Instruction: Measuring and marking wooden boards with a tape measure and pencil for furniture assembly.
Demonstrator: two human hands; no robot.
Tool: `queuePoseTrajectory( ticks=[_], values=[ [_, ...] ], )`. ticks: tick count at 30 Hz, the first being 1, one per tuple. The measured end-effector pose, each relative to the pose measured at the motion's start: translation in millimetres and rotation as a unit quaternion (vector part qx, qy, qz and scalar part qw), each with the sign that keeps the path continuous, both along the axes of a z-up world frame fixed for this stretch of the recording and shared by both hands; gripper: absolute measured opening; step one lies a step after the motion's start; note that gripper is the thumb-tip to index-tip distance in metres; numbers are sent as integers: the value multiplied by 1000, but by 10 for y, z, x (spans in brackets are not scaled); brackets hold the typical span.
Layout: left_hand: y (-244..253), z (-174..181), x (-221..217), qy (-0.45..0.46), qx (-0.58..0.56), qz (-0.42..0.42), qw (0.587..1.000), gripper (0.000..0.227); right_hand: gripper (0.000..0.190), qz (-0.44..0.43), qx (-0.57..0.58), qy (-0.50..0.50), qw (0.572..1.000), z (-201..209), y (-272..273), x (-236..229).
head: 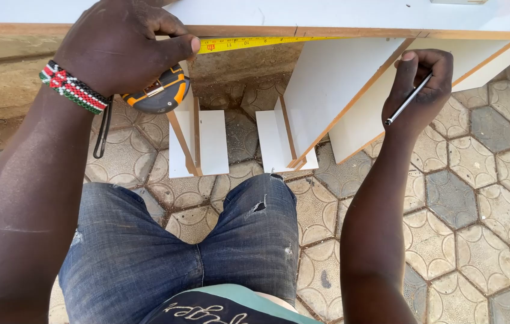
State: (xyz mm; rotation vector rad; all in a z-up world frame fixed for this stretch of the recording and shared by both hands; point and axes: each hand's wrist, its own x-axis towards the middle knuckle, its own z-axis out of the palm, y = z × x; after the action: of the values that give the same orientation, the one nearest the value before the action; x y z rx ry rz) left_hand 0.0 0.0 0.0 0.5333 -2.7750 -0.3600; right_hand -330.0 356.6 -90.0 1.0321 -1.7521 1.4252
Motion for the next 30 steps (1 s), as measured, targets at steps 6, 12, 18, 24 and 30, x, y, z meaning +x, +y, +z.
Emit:
queuePoseTrajectory(
  ticks=[6,12,18,24,30],
  values=[
    [-14,61,23,-24,16,-8,1000,40,17,-11,-43,-48,998,3,43,162],
    [-46,134,36,-46,30,-31,998,43,19,0,-65,-72,995,-50,58,219],
    [72,251,47,-77,55,17,995,43,12,-14,-76,-100,992,-4,83,304],
    [87,264,82,-96,62,41,993,47,15,9,-74,-99,992,-6,139,307],
    [84,217,94,-72,67,52,994,42,20,9,-66,-108,992,29,182,354]
  ],
)
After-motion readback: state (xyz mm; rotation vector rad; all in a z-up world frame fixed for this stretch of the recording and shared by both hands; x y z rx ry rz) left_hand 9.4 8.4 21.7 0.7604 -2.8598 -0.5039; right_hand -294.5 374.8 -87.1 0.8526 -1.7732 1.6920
